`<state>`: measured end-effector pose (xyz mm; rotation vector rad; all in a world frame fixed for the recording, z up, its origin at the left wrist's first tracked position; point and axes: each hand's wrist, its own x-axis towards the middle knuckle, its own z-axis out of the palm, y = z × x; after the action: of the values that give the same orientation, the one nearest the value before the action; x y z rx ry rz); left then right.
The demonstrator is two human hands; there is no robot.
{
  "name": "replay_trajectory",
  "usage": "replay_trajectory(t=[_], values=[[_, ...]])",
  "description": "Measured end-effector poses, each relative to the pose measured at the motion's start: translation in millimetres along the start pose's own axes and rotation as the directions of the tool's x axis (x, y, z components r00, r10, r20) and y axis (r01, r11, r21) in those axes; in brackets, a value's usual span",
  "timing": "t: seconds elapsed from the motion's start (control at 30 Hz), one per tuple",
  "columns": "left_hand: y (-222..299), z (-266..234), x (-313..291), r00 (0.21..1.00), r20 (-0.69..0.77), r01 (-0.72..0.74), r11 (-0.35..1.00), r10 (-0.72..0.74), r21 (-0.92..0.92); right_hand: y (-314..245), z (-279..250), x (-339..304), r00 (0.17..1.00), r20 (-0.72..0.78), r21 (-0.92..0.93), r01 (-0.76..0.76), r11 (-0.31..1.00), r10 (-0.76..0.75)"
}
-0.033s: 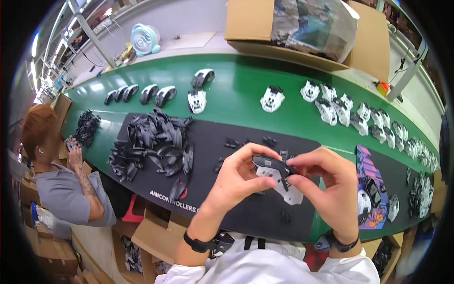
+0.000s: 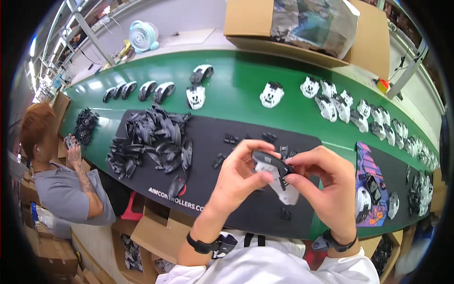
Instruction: Assembling small plastic components onto game controller shells on an assembly line.
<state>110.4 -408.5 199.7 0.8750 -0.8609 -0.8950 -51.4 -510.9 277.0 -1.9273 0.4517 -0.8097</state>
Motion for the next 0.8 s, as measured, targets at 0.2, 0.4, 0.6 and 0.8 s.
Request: replay_trajectory(t=[0.2, 0.4, 0.6, 0.8], values=[[-19, 24, -25, 0.988, -0.158, -0.004, 1.0, 0.003, -0.001, 5, 16, -28, 0.997, -0.075, -0.141, 0.002, 0.99, -0.013], [-25, 29, -33, 0.982, -0.102, 0.143, 0.979, -0.159, -0.147, 13, 26, -37, 0.993, -0.108, -0.275, 0.02, 0.961, -0.052], [-38, 9, -40, 0.991, -0.039, 0.118, 0.975, -0.128, -0.19, 22, 22, -39, 0.999, -0.023, -0.187, -0.053, 0.981, 0.049], [-41, -7, -35, 0.975, -0.214, 0.0, 0.958, -0.064, -0.287, 41, -59, -75, 0.87, -0.393, -0.034, -0.336, 0.941, 0.297]])
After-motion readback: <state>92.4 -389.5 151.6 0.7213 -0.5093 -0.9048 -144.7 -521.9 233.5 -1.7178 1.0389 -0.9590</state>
